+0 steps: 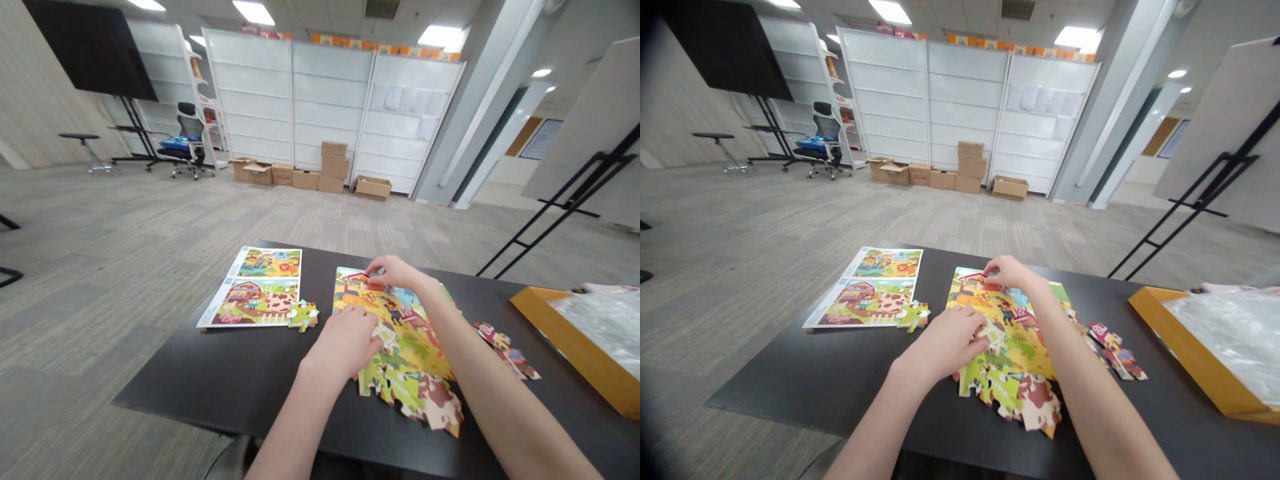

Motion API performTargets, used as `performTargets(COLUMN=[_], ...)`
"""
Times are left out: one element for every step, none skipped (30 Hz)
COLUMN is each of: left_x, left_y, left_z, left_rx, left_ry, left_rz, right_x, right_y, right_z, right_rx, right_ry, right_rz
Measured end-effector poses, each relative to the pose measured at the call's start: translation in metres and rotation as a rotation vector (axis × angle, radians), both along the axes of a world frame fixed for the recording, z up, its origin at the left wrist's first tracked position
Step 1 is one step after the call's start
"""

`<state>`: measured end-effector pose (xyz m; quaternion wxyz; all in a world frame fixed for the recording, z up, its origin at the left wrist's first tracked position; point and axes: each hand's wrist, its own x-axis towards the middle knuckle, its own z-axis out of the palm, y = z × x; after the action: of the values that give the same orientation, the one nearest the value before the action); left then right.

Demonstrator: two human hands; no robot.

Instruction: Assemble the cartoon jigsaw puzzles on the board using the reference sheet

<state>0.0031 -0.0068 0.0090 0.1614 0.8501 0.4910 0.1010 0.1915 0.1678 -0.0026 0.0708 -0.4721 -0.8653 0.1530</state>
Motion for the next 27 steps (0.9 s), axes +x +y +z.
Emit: performTargets(left_x=[0.000,0.000,0.000,0.000,0.000,0.000,0.000,0.001,0.001,0.001,0.001,0.001,0.001,0.001,0.001,0.001,0.001,0.001,0.001,0.000,0.000,-0.001,-0.001,-0.002,-0.002,-0.001,-0.001], left_y=[0.000,0.000,0.000,0.000,0.000,0.001,0.001,0.001,0.001,0.001,0.000,0.000,0.000,0.000,-0.001,-0.001,-0.001,-0.001,-0.001,-0.001,0.000,0.000,0.000,0.001,0.001,0.001,0.002], left_z=[0.000,-0.001,-0.001,-0.001,-0.002,-0.002,-0.002,-0.002,-0.002,-0.003,-0.003,-0.003,-0.003,-0.004,-0.004,-0.004,-0.004,-0.003,-0.003,-0.002,-0.002,-0.002,-0.001,-0.001,-0.001,-0.002,-0.002], left_rx=[0.001,0.005,0.009,0.013,0.016,0.019,0.023,0.025,0.028,0.030,0.032,0.035,0.039,0.044,0.047,0.048,0.048,0.045,0.041,0.038,0.037,0.039,0.041,0.044,0.046,0.047,0.046], left_ry=[-0.001,-0.001,-0.001,-0.001,0.000,0.002,0.003,0.005,0.006,0.008,0.009,0.008,0.007,0.005,0.003,0.003,0.004,0.006,0.006,0.004,-0.001,-0.007,-0.014,-0.018,-0.020,-0.018,-0.015], left_rz=[-0.001,-0.003,-0.005,-0.006,-0.008,-0.009,-0.009,-0.008,-0.006,-0.005,-0.006,-0.008,-0.010,-0.011,-0.013,-0.013,-0.011,-0.011,-0.012,-0.013,-0.017,-0.022,-0.029,-0.035,-0.038,-0.040,-0.038], right_x=[0.000,0.000,-0.001,-0.001,-0.001,-0.001,-0.001,-0.001,-0.001,-0.001,-0.001,-0.001,-0.001,-0.002,-0.002,-0.003,-0.003,-0.003,-0.001,0.001,0.004,0.008,0.013,0.018,0.023,0.027,0.032], right_y=[0.000,-0.001,-0.001,-0.001,-0.001,-0.001,-0.001,-0.001,-0.001,-0.001,-0.001,-0.001,-0.002,-0.002,-0.003,-0.003,-0.003,-0.003,-0.003,-0.003,-0.003,-0.003,-0.003,-0.005,-0.007,-0.010,-0.014], right_z=[0.000,0.000,0.000,-0.001,-0.001,-0.001,-0.002,-0.002,-0.002,-0.001,-0.001,-0.001,-0.001,-0.001,-0.001,-0.001,-0.001,-0.001,0.001,0.003,0.007,0.012,0.019,0.027,0.035,0.044,0.052], right_rx=[-0.001,0.000,-0.001,-0.002,-0.005,-0.007,-0.009,-0.012,-0.015,-0.017,-0.020,-0.021,-0.021,-0.021,-0.021,-0.024,-0.028,-0.031,-0.027,-0.015,0.004,0.022,0.033,0.032,0.011,-0.023,-0.063], right_ry=[0.001,0.002,0.002,0.001,-0.001,-0.003,-0.003,-0.002,-0.002,-0.001,-0.001,-0.002,-0.003,-0.004,-0.004,-0.006,-0.007,-0.006,-0.002,0.005,0.014,0.020,0.023,0.019,0.010,-0.001,-0.013], right_rz=[0.001,0.001,-0.002,-0.008,-0.016,-0.024,-0.027,-0.028,-0.026,-0.026,-0.026,-0.027,-0.028,-0.027,-0.025,-0.025,-0.026,-0.025,-0.023,-0.021,-0.025,-0.039,-0.063,-0.095,-0.123,-0.137,-0.135])
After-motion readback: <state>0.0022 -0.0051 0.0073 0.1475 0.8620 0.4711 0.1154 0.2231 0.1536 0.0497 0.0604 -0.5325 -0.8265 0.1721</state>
